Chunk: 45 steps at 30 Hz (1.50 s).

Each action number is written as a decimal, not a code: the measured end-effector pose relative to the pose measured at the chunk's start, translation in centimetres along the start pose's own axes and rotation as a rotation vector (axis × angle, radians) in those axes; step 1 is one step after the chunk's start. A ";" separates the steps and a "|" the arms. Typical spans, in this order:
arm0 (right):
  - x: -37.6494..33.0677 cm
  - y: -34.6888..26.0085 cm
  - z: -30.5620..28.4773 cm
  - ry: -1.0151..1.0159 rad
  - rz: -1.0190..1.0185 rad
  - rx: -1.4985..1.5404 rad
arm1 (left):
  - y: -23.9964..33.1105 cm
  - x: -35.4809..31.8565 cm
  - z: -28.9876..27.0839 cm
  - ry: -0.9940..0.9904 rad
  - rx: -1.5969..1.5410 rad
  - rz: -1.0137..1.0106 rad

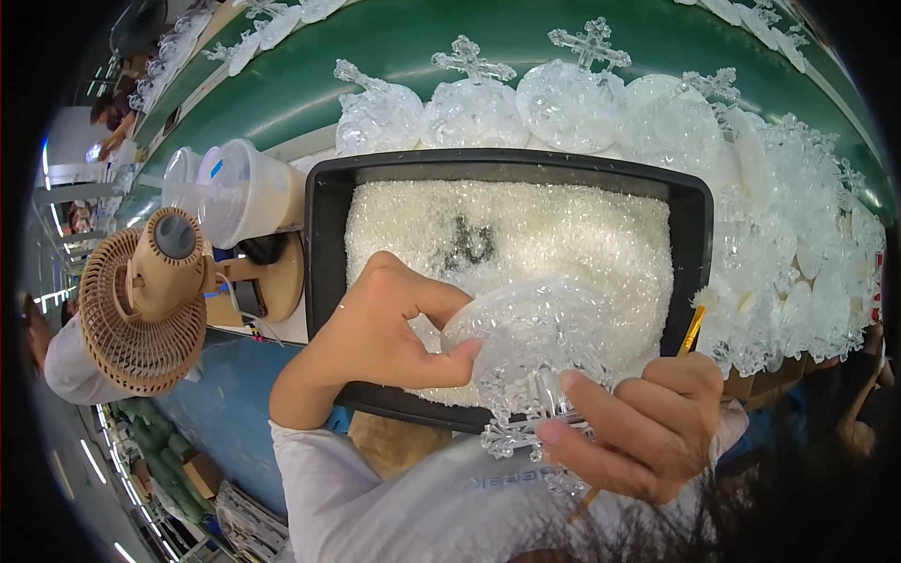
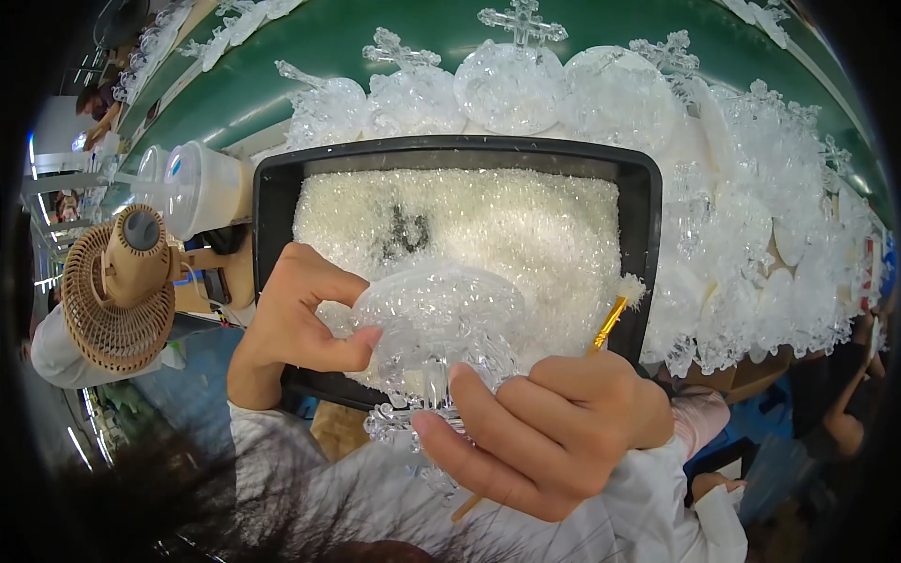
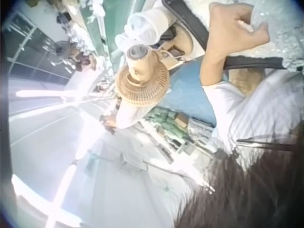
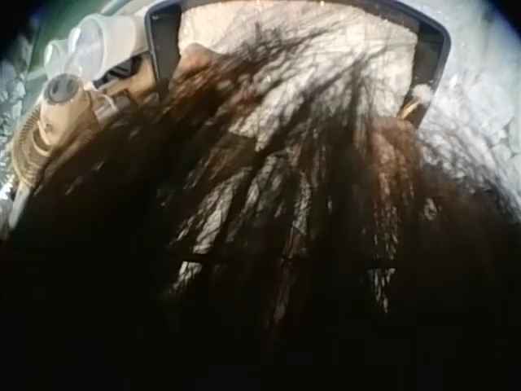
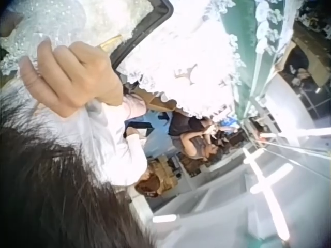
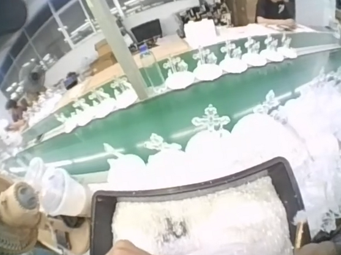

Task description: Assembling decorative glass or acrylic ornaments, specifically crosses and globes, on a factory production line.

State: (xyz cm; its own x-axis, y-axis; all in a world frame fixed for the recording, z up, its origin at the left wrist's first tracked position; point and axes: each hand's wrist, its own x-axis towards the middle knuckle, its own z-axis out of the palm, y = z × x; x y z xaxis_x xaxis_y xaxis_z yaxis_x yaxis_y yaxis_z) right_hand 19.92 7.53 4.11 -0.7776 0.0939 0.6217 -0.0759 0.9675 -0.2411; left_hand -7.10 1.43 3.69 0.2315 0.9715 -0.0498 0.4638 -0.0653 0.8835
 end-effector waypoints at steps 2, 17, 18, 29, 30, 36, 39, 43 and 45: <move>0.0 0.0 -0.2 -0.021 0.004 0.019 | 0.0 0.2 -0.1 -0.033 0.002 -0.018; 0.1 0.0 0.5 0.003 -0.006 0.025 | 0.3 0.3 0.0 -0.064 -0.077 -0.103; 0.1 0.1 0.6 0.029 -0.013 0.023 | 0.4 0.4 0.1 -0.041 -0.173 -0.132; 0.6 0.3 1.1 -0.082 -0.106 0.123 | -0.5 0.2 0.6 -0.262 -0.035 -0.231; 0.6 0.2 1.1 -0.082 -0.111 0.125 | -0.5 0.2 0.7 -0.263 -0.031 -0.238; 0.5 0.5 1.0 -0.088 -0.101 0.130 | -0.4 0.3 0.7 -0.245 -0.001 -0.222; 0.5 0.4 1.1 -0.012 -0.042 0.107 | -0.4 0.3 0.5 -0.213 -0.103 -0.149; 0.8 0.7 0.7 0.055 0.036 0.058 | -0.3 0.3 0.5 -0.019 -0.199 -0.046; 0.3 0.8 0.6 0.221 0.249 0.035 | -0.7 0.0 0.3 0.144 -0.162 -0.117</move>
State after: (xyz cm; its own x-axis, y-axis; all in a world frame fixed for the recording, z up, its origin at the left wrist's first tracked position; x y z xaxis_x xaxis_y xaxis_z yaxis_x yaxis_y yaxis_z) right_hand 19.23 8.22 3.62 -0.6210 0.3792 0.6860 0.0751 0.9000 -0.4295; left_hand -7.14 1.40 2.93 0.0547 0.9935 -0.0995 0.3340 0.0757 0.9395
